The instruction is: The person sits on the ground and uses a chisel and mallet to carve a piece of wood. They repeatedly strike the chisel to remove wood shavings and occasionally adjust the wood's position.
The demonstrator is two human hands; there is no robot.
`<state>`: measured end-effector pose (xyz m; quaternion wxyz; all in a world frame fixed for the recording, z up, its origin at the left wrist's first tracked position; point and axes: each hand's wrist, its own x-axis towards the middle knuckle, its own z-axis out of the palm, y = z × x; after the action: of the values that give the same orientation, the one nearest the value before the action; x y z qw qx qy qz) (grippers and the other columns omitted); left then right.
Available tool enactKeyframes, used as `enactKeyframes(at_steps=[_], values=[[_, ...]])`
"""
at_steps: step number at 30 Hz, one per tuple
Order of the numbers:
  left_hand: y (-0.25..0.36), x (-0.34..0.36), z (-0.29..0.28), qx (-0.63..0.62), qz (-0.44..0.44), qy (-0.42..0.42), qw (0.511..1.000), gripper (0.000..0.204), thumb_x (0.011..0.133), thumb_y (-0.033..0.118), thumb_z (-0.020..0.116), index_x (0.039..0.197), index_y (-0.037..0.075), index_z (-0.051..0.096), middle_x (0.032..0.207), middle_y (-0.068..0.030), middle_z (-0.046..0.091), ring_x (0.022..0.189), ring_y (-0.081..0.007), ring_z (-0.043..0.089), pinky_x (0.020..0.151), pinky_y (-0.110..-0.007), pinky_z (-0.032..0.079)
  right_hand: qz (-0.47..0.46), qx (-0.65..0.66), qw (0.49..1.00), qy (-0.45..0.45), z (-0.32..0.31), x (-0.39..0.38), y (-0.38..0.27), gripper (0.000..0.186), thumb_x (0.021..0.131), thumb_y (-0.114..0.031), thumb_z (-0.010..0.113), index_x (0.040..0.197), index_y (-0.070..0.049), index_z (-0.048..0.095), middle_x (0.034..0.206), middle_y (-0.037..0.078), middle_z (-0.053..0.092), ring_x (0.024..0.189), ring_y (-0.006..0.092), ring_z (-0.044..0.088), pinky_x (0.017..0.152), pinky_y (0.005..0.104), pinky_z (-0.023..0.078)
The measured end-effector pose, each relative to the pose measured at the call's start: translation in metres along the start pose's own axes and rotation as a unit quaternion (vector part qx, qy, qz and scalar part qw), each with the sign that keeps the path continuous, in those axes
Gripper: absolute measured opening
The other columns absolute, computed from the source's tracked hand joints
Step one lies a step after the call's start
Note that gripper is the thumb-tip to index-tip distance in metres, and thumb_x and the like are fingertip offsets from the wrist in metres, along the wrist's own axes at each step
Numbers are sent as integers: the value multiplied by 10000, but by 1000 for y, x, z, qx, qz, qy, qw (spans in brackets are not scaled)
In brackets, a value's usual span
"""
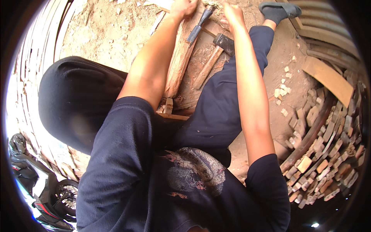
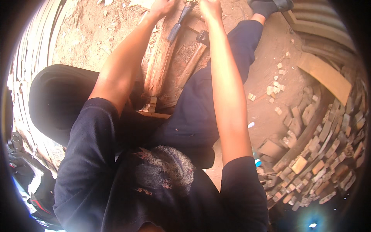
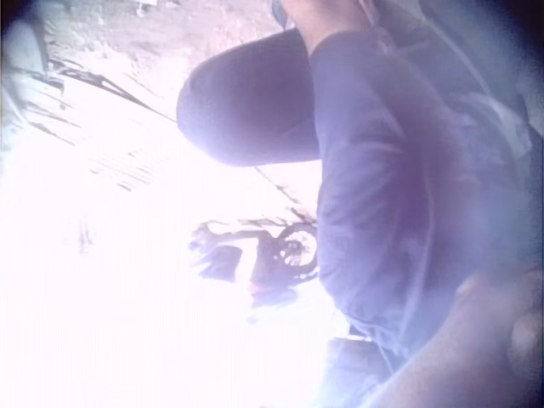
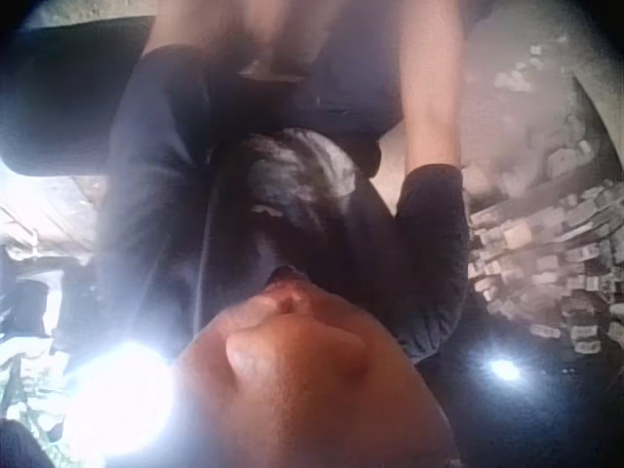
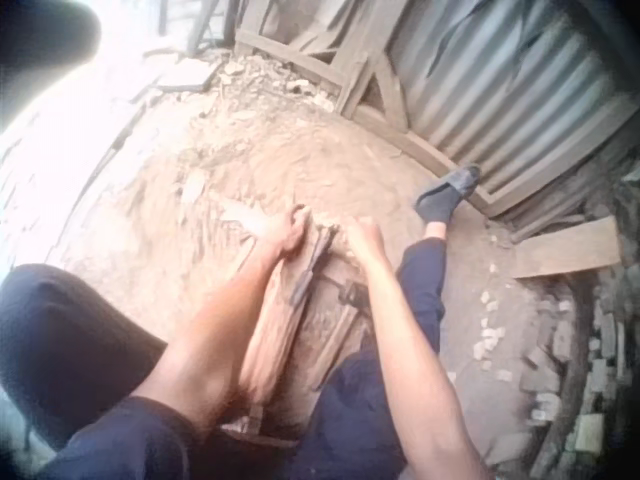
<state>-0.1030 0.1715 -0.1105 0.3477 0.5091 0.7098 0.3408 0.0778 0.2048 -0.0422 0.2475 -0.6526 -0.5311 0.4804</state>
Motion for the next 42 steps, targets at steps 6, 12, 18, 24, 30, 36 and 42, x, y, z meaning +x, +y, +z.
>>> enactKeyframes(at_steps=[6,12,18,24,30,36,42], values=[[11,4,17,-4,26,85,996,476,952,388,396,883,18,687,906,-288,627,874,-425,607,805,-477,462,99,-159,977,-98,41,30,-30,443,779,-432,594,773,3,672,711,125,638,696,266,628,580,385,474],[10,9,32,-31,75,145,986,442,947,363,411,913,7,672,934,-287,622,884,-429,598,795,-477,463,167,-258,940,-147,53,17,-50,591,840,-581,427,1083,-82,630,993,148,651,818,290,637,569,376,544],[6,9,35,-19,67,123,990,416,945,353,423,958,9,656,959,-278,622,908,-414,597,812,-462,463,-132,-464,876,16,60,17,-32,620,901,-538,353,956,-26,698,964,249,649,927,387,635,822,457,491],[2,4,40,-1,57,98,994,396,943,343,434,1003,10,641,985,-270,623,932,-399,597,830,-447,462,-96,-429,898,29,54,-48,-83,520,875,-470,466,934,-10,701,909,249,658,893,393,642,792,469,492],[6,4,44,1,61,73,995,383,941,333,446,1049,12,625,1010,-262,624,956,-384,596,847,-432,462,-134,-385,897,171,52,-83,-85,369,839,-315,545,832,27,682,829,267,651,778,410,646,725,461,513],[-2,7,41,14,51,58,997,378,939,323,458,1094,13,610,1035,-254,625,980,-369,596,864,-417,462,-175,-362,895,193,49,-134,-88,331,838,-265,542,849,44,656,827,274,636,773,409,639,716,471,511],[-8,17,30,-9,28,21,999,381,936,313,469,1139,15,595,1061,-246,626,1003,-354,595,882,-403,462,-220,-270,916,198,9,-113,-64,281,863,-251,530,996,-45,667,912,245,642,861,420,614,754,474,489]])
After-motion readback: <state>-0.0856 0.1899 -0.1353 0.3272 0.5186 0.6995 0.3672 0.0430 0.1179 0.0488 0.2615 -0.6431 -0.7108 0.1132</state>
